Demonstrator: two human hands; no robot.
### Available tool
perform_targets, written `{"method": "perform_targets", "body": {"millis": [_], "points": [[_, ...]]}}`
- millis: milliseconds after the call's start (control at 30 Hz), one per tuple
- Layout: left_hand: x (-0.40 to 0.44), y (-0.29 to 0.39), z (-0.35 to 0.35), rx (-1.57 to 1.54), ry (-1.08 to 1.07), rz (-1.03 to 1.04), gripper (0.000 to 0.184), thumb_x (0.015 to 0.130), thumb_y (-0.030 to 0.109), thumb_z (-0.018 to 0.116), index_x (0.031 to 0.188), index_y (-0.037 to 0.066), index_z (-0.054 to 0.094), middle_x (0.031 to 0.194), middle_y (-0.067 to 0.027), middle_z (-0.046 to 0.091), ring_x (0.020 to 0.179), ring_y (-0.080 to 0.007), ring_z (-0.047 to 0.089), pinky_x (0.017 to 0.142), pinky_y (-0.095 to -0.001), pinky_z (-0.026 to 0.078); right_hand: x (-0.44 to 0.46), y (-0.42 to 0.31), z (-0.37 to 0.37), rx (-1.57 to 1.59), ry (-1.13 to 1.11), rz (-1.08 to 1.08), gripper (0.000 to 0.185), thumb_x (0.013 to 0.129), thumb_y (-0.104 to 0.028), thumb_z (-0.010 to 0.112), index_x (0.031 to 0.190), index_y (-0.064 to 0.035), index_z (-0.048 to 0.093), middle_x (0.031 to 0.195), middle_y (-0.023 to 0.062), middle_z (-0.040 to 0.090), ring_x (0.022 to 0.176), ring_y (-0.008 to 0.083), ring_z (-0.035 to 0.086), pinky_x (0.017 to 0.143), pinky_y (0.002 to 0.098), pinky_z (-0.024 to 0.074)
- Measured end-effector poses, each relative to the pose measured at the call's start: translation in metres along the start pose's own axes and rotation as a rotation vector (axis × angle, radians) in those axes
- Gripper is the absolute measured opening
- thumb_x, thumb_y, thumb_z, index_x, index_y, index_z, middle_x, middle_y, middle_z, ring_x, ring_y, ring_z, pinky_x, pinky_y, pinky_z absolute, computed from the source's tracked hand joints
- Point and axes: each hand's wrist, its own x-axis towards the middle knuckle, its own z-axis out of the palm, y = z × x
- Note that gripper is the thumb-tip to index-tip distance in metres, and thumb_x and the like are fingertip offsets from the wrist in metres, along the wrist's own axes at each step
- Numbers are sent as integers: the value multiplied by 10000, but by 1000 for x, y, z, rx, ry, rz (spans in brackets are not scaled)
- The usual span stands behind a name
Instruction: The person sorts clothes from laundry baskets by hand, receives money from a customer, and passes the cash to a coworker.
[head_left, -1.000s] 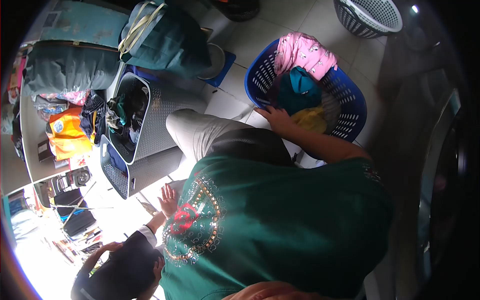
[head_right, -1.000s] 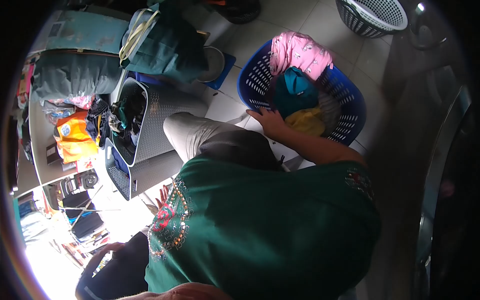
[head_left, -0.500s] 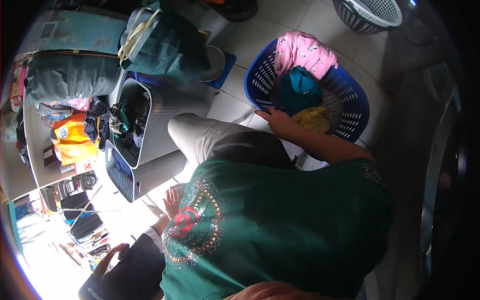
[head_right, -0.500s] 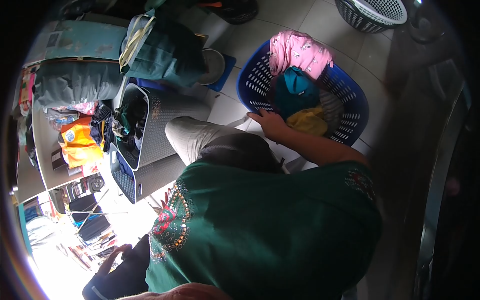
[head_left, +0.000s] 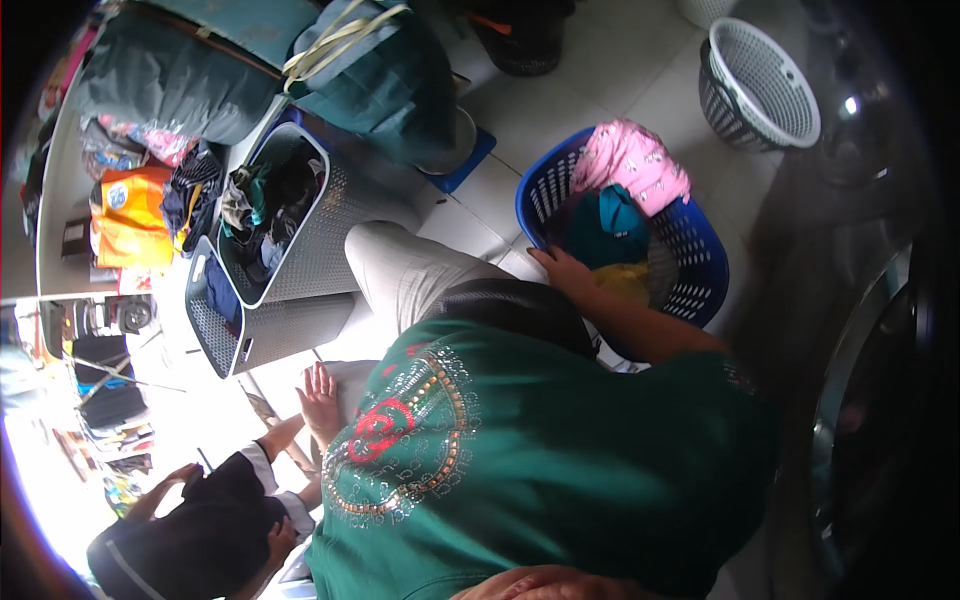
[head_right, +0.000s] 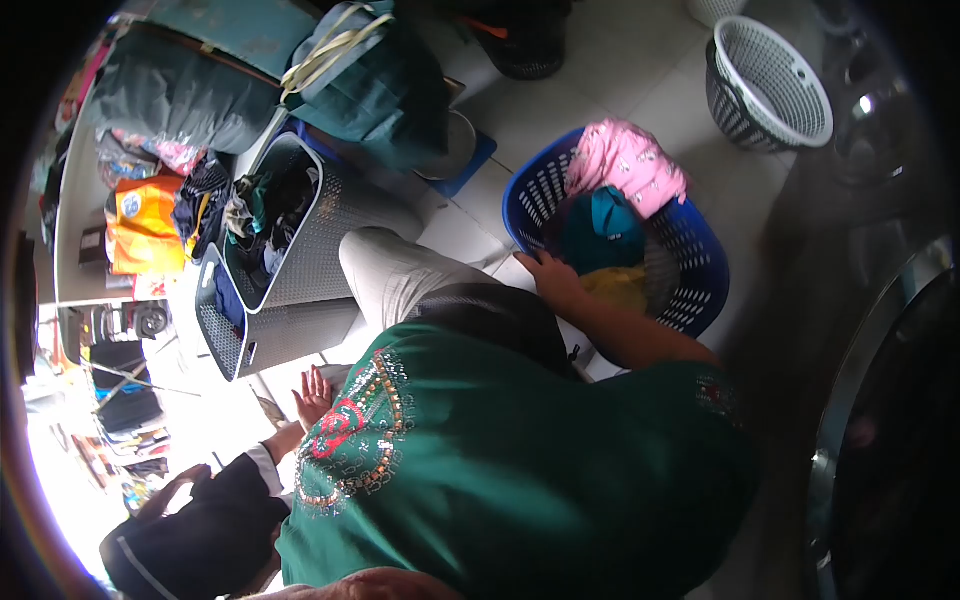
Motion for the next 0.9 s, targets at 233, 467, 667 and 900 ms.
{"method": "perform_targets", "body": {"millis": [233,467,667,900], "points": [[-2,-1,-6,-212,-134,45,584,958,458,399,1411,103,301,1440,-192,332,1290,-320,396,1021,-490,375,9,-21,-25,-70,-194,116,572,810,-329,584,1343,-229,399,1198,213,484,984,431,566,855,479,464],[-4,1,0,-378,-201,48,619,955,465,404,1435,105,253,1456,-236,271,1291,-359,380,1016,-527,369,111,-76,-97,-627,-1072,-153,478,795,-330,617,1212,-104,563,1113,181,617,1010,319,604,875,407,474],[-5,6,3,-434,-197,32,604,966,450,385,1448,123,224,1459,-241,259,1266,-375,411,984,-540,400,257,-195,-147,-31,289,-582,167,861,-106,531,985,-34,617,930,169,642,842,346,620,709,410,499],[-2,8,6,-470,-138,35,603,967,447,381,1455,141,203,1458,-248,254,1229,-407,445,951,-568,425,459,-258,-166,-416,206,-385,348,892,-144,450,1222,-197,546,1245,137,519,1145,338,491,913,508,411]]}}
